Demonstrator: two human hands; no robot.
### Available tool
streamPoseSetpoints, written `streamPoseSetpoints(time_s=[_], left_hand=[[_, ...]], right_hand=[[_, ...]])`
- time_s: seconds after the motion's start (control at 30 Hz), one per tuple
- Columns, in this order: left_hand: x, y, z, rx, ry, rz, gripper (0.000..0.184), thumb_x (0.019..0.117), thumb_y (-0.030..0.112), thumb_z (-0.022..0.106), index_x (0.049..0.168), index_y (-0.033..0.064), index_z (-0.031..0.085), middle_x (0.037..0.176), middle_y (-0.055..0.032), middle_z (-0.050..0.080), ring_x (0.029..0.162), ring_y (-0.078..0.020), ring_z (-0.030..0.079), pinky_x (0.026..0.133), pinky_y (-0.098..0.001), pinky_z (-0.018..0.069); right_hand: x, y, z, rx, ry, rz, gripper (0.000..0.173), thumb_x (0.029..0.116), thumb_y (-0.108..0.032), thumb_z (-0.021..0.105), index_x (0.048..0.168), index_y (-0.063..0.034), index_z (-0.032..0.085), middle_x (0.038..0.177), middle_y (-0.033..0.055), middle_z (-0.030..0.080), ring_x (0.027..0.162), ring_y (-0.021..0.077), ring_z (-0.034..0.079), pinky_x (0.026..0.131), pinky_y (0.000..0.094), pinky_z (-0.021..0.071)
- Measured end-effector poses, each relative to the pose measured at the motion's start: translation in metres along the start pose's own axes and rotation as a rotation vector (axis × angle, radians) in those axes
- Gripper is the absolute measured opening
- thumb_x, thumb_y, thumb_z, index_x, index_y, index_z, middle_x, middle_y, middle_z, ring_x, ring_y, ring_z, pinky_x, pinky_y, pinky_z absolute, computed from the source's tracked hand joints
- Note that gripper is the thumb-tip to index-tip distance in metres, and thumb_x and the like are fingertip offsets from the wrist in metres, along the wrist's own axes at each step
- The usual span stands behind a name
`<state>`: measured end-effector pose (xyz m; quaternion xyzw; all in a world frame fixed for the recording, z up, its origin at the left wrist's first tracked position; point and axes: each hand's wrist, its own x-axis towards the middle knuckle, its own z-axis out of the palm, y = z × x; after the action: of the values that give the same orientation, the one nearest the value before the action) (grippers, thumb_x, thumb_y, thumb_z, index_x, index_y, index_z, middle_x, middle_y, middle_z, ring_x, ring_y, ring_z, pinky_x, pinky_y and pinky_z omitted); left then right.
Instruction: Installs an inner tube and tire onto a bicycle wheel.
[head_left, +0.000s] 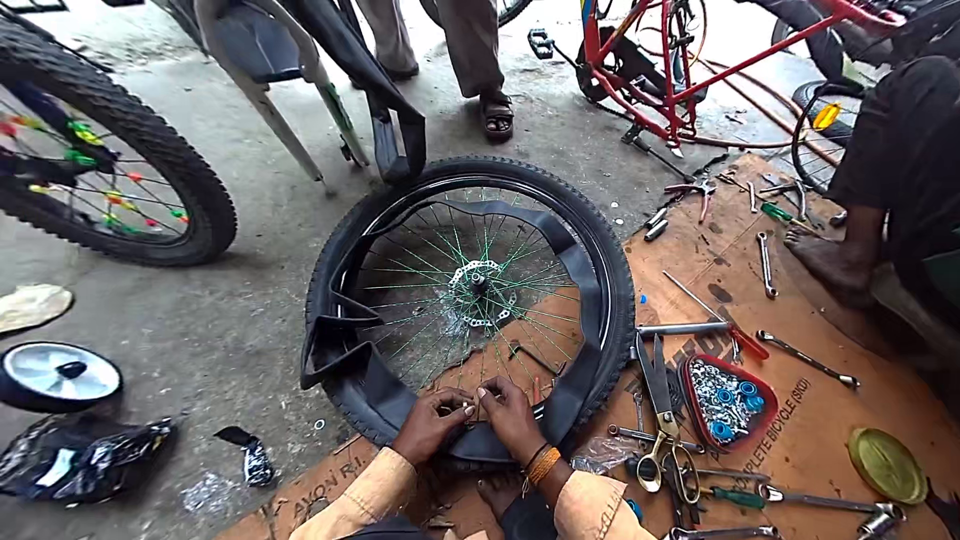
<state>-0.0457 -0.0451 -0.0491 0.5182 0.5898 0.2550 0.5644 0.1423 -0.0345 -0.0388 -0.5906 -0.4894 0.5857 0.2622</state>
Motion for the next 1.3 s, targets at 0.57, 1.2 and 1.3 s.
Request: streamPoseSetpoints(time_s=[0.57, 1.2, 1.3], left_hand=[[0.003, 0.007, -0.003, -0.094, -0.064, -0.081, 0.031, 0.0897, 0.022, 0.075, 0.115, 0.0051, 0.071, 0.118, -0.0065, 0.069, 0.099, -0.0135, 0.068, 0.090, -0.0321, 0.0564], [0.006, 0.007, -0.004, -0.076, -0.101, -0.070, 0.036, 0.0884, 0.021, 0.078, 0.117, 0.0026, 0.068, 0.107, -0.0077, 0.069, 0.091, -0.0132, 0.066, 0.086, -0.0315, 0.0560], [0.005, 0.002, -0.007, -0.103, -0.136, -0.014, 0.023, 0.0923, 0.012, 0.071, 0.113, 0.0007, 0.072, 0.125, -0.0094, 0.068, 0.109, -0.0133, 0.066, 0.098, -0.0309, 0.0546]], right_hand=[[0.004, 0.010, 0.000, 0.111, -0.008, -0.016, 0.021, 0.1015, -0.022, 0.059, 0.109, -0.0047, 0.070, 0.091, 0.0055, 0.069, 0.070, 0.0138, 0.063, 0.065, 0.0308, 0.0534], [0.002, 0.013, 0.000, 0.148, -0.019, -0.065, 0.018, 0.1015, -0.017, 0.059, 0.109, -0.0029, 0.068, 0.090, 0.0073, 0.070, 0.071, 0.0169, 0.066, 0.064, 0.0314, 0.0565], [0.001, 0.014, -0.001, 0.150, -0.016, -0.057, 0.019, 0.1015, -0.017, 0.059, 0.109, -0.0023, 0.068, 0.090, 0.0079, 0.070, 0.071, 0.0169, 0.066, 0.064, 0.0314, 0.0565]])
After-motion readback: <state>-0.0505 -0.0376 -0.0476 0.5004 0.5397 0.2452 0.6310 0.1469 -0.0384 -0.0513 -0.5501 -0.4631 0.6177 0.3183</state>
